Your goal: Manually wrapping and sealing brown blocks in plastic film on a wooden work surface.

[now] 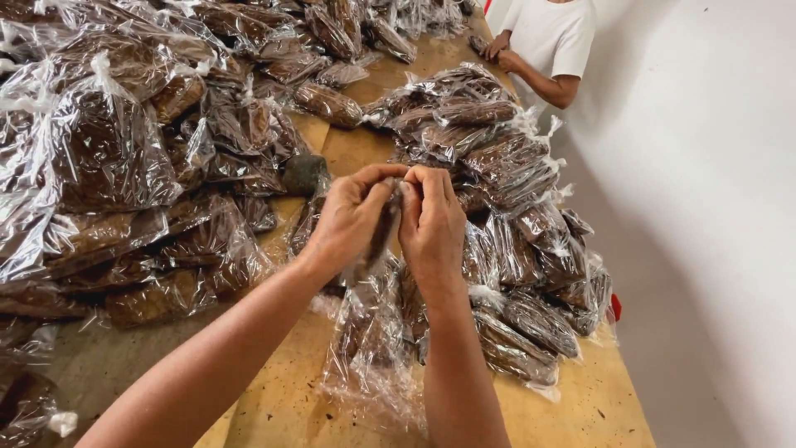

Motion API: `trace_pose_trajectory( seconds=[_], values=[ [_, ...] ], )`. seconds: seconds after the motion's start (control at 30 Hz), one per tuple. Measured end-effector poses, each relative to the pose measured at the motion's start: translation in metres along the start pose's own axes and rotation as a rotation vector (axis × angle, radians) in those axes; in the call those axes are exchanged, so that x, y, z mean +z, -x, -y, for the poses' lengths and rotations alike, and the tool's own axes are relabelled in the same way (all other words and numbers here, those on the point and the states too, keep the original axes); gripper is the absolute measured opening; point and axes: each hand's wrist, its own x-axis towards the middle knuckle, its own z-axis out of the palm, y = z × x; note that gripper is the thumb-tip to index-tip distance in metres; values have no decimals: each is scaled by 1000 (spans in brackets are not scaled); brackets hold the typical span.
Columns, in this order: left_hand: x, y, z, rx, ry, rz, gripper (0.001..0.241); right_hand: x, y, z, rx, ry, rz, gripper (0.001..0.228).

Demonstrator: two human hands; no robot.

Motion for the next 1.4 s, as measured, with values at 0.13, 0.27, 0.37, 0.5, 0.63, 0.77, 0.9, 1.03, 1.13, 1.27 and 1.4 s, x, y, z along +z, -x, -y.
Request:
trace_pose_trajectory(
  seconds=[0.13,0.27,0.37,0.5,0.63,0.77,0.9,1.03,1.13,1.27,1.4],
  values=[
    [10,12,-31,44,-94,95,40,1,-1,-6,42,-39,-32,10],
    [10,21,-42,19,-180,258,77,-7,0,-2,87,-131,-69,8],
    [4,19,-26,17,-160,320,68,-12,-2,-11,104,-149,-67,8],
    [-2,13,2,18,-137,334,29,-27,-6,9,195,-262,-42,10],
    [-1,17,-18,23,-118,342,21,-29,-5,5,230,-297,-58,10],
    [-9,13,-22,-3,-88,394,17,-28,-6,4,289,-355,-81,10],
    [-17,13,12,-89,-32,453,20,-27,-6,-1,334,-388,-84,10],
    [-26,18,-2,-174,-39,454,22,-27,-7,-6,346,-432,-64,9],
    [-48,13,9,-137,-117,353,23,-24,-9,-12,371,-472,-51,14],
    [-83,-10,18,-194,-626,56,31,0,-5,-22,514,-339,277,22],
    [-121,-45,33,-179,-919,-153,36,42,18,-35,484,-169,618,71]
  ],
)
